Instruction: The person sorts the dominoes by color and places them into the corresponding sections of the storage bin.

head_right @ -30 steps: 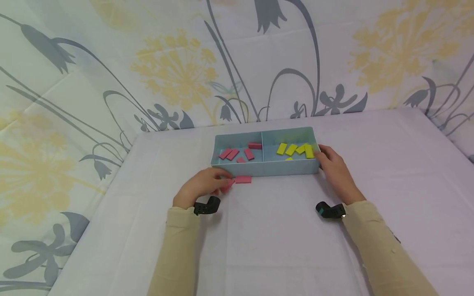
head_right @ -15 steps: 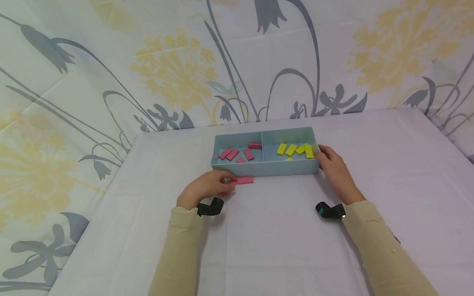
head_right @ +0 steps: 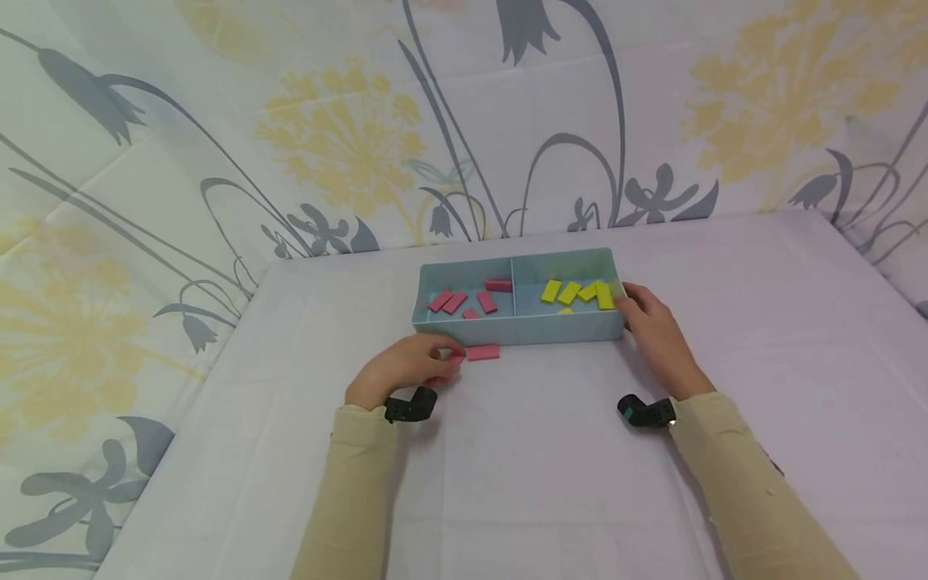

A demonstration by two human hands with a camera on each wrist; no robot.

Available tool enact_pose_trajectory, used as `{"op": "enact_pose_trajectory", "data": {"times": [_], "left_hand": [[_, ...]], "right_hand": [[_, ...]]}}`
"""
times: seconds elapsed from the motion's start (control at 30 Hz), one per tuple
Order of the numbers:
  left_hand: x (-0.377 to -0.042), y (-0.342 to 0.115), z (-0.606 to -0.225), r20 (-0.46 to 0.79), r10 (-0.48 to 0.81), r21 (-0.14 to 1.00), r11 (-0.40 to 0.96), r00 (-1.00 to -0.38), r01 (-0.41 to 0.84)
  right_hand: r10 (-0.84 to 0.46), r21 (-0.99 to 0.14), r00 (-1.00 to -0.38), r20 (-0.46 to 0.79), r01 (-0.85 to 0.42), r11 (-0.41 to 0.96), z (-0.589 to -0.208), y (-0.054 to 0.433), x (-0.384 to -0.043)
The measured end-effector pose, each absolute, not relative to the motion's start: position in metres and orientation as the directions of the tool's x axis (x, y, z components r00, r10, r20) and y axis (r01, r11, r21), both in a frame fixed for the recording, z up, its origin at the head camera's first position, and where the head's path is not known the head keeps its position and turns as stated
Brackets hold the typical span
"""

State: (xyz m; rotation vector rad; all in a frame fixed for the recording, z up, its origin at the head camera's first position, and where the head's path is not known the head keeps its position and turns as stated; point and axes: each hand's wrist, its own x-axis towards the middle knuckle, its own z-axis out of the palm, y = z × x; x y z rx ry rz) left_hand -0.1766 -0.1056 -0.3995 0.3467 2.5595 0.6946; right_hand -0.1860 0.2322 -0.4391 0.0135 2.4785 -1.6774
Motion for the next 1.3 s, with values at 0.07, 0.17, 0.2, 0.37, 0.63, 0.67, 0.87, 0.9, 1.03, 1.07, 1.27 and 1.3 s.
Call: {"op": "enact_pose_trajectory", "data": {"times": [0.07, 0.17, 0.2, 0.37, 0.63, 0.67, 0.87, 0.9, 1.03, 1.07, 1.27, 1.3], "left_hand": [[-0.1766, -0.1065, -0.3987, -0.362, 0.348, 0.521, 0.845, -0.865, 0.121], [-0.1762, -0.1072, -0.3986, -0.368, 0.341, 0.517, 0.849, -0.865, 0.115], [-0.1761, -0.1071, -0.3988, -0.367, 0.340, 0.511, 0.852, -0.866, 0.118], [-0.1759, -0.1057, -0.4014, -0.372, 0.340, 0.509, 0.853, -0.864, 0.117], [-0.1762, -0.1053, -0.4043, -0.375, 0.356, 0.524, 0.843, -0.856, 0.122], [-0.1766, -0.1053, -0.4046, -0.375, 0.361, 0.531, 0.839, -0.854, 0.122], [-0.1779, -0.1044, -0.4063, -0.385, 0.398, 0.549, 0.824, -0.833, 0.141], [-0.1779, -0.1041, -0.4065, -0.385, 0.401, 0.551, 0.822, -0.831, 0.142], [-0.1775, -0.1023, -0.4070, -0.382, 0.407, 0.557, 0.818, -0.830, 0.145], [-0.1773, -0.1021, -0.4072, -0.383, 0.407, 0.563, 0.814, -0.830, 0.139], [-0.1768, -0.1013, -0.4075, -0.377, 0.383, 0.559, 0.820, -0.843, 0.123], [-0.1767, -0.1013, -0.4075, -0.374, 0.380, 0.552, 0.824, -0.846, 0.125]], "right_hand": [[-0.075, -0.923, -0.988, -0.134, 0.097, 0.372, -0.4391, 0.2325, -0.1857], [-0.073, -0.924, -0.988, -0.138, 0.102, 0.368, -0.4392, 0.2330, -0.1854], [-0.073, -0.925, -0.988, -0.136, 0.100, 0.366, -0.4392, 0.2329, -0.1855], [-0.074, -0.927, -0.989, -0.126, 0.091, 0.365, -0.4380, 0.2326, -0.1854], [-0.075, -0.925, -0.990, -0.124, 0.088, 0.371, -0.4371, 0.2321, -0.1865], [-0.074, -0.924, -0.989, -0.126, 0.090, 0.371, -0.4368, 0.2321, -0.1868], [-0.077, -0.926, -0.989, -0.129, 0.092, 0.366, -0.4367, 0.2322, -0.1865], [-0.079, -0.928, -0.989, -0.123, 0.087, 0.363, -0.4370, 0.2321, -0.1864], [-0.077, -0.926, -0.989, -0.129, 0.092, 0.366, -0.4375, 0.2322, -0.1862], [-0.075, -0.926, -0.988, -0.131, 0.095, 0.366, -0.4378, 0.2323, -0.1862], [-0.072, -0.926, -0.989, -0.127, 0.092, 0.366, -0.4382, 0.2320, -0.1858], [-0.072, -0.926, -0.989, -0.128, 0.094, 0.366, -0.4380, 0.2320, -0.1854]]}}
